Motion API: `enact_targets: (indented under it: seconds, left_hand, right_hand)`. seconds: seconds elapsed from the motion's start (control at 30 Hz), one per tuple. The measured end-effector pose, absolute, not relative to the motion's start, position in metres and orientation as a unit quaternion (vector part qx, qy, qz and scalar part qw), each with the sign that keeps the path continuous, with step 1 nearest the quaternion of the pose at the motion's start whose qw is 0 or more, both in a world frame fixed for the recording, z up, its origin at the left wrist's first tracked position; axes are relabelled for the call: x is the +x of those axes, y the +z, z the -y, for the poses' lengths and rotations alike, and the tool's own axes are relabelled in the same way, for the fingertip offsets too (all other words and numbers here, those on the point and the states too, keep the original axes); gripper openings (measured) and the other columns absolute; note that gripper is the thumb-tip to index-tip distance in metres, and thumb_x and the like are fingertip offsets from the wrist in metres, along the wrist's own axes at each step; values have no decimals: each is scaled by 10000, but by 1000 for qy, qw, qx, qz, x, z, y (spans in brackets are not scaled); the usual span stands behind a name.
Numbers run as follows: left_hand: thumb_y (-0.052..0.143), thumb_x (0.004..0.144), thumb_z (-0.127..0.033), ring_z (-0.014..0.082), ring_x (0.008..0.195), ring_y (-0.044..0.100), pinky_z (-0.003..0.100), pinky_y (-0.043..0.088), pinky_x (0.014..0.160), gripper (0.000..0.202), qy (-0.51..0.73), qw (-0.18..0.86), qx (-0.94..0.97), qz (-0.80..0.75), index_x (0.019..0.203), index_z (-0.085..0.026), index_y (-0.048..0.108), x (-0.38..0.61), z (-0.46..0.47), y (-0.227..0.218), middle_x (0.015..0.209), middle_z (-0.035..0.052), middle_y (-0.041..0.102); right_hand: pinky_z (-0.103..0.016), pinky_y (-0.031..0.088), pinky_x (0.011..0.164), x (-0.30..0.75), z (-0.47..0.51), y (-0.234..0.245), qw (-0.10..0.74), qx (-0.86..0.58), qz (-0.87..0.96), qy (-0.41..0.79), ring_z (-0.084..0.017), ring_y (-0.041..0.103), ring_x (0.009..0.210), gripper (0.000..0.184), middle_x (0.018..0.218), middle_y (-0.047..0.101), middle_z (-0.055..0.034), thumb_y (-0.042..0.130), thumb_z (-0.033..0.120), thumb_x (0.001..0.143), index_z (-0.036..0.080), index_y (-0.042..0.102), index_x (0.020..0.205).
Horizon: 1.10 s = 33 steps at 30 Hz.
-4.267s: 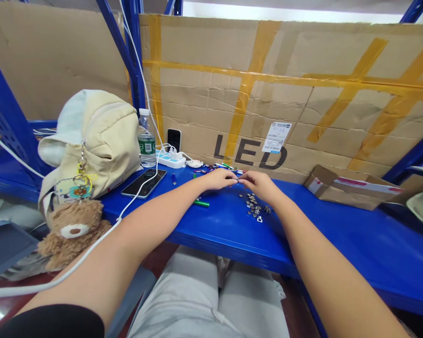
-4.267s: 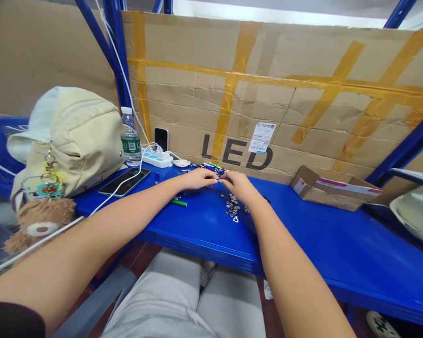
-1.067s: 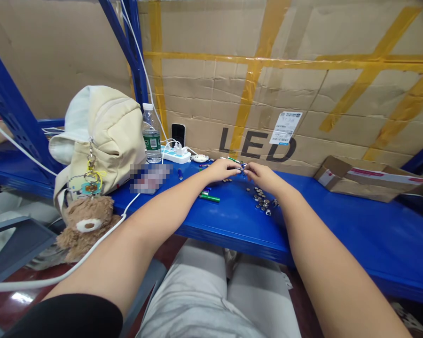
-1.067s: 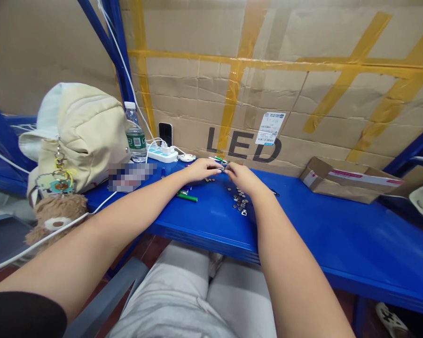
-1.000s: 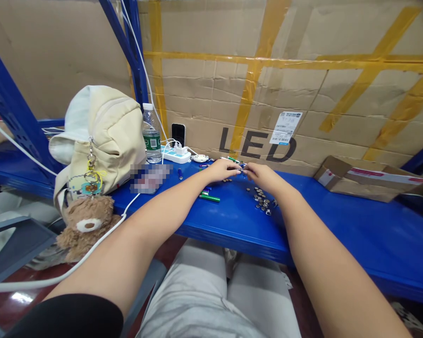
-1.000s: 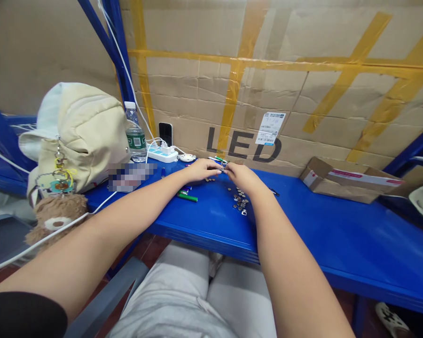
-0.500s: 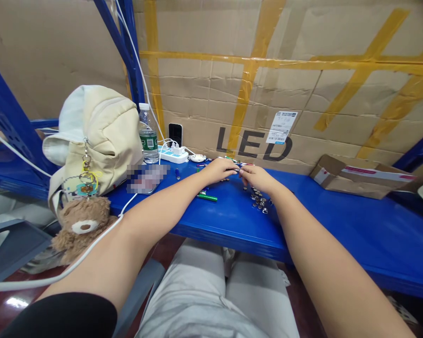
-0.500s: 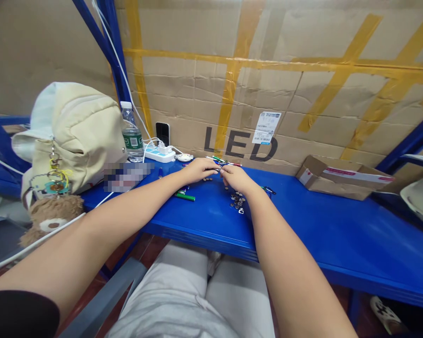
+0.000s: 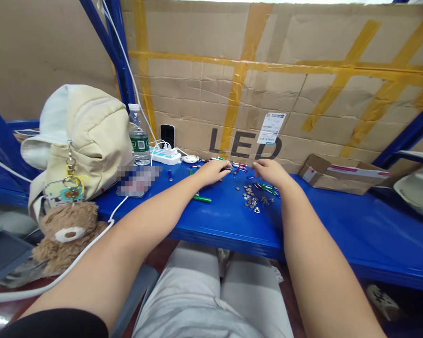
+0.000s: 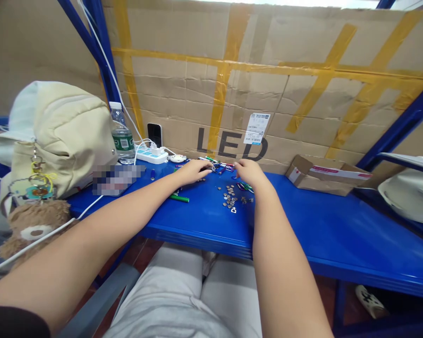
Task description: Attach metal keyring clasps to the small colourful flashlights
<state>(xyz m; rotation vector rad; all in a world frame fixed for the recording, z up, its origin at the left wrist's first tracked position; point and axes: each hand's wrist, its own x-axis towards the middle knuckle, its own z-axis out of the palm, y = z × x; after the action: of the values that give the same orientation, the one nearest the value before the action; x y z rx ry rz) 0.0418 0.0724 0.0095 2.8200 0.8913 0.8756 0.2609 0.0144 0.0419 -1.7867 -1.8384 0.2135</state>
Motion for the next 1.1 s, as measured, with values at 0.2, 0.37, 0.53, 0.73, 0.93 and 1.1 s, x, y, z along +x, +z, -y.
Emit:
enact_targets:
  seconds: [0.2,0.37,0.53,0.73,0.93,1.1]
  left_hand:
    - [491,879,-266,211,942,624,327,466,856,272,307,76,890,-329,1092,-157,620,37,-73,12,1062,79,686]
    - [498,878,-280,203,951,621,320,462,872,267,295,81,894,-327,1087,-171,624,39,-72,11,1039,70,687]
    - [503,880,-284,197,966,617,318,457,887,269,264,74,912,-305,1095,-172,620,40,-74,9,1031,66,682]
    - [496,887,-305,199,974,612,316,447,896,258,246,63,925,-281,1058,-163,628,41,-73,11,1046,70,678]
    - [483,896,-301,196,995,607,304,442,893,275,222,78,934,-270,1093,-162,616,43,-62,16,1088,76,670]
    - [442,899,-241,205,1053,574,315,417,935,263,218,95,930,-279,1104,-149,580,50,-51,17,1148,96,634]
  right_hand:
    - [-276,446,589,303,-4,39,128,-754,639,81,-186,628,670,168,776,710,-80,631,326,767,173,675,714]
    - [-264,490,610,314,-4,35,110,-774,621,58,-195,665,718,89,829,730,-84,664,210,711,178,729,763]
    - [-255,499,730,321,-12,29,39,-821,569,15,-208,676,871,260,996,724,-117,614,80,713,156,748,922]
    - [-293,496,726,318,-17,20,12,-841,541,29,-246,671,873,286,1007,705,-180,634,302,798,79,735,946]
    - [-272,457,615,318,-16,19,46,-842,536,34,-214,656,752,287,854,711,-137,622,374,814,105,717,848]
    - [-258,425,626,287,-11,23,208,-735,644,35,-168,608,691,214,771,687,-92,530,294,868,148,622,740]
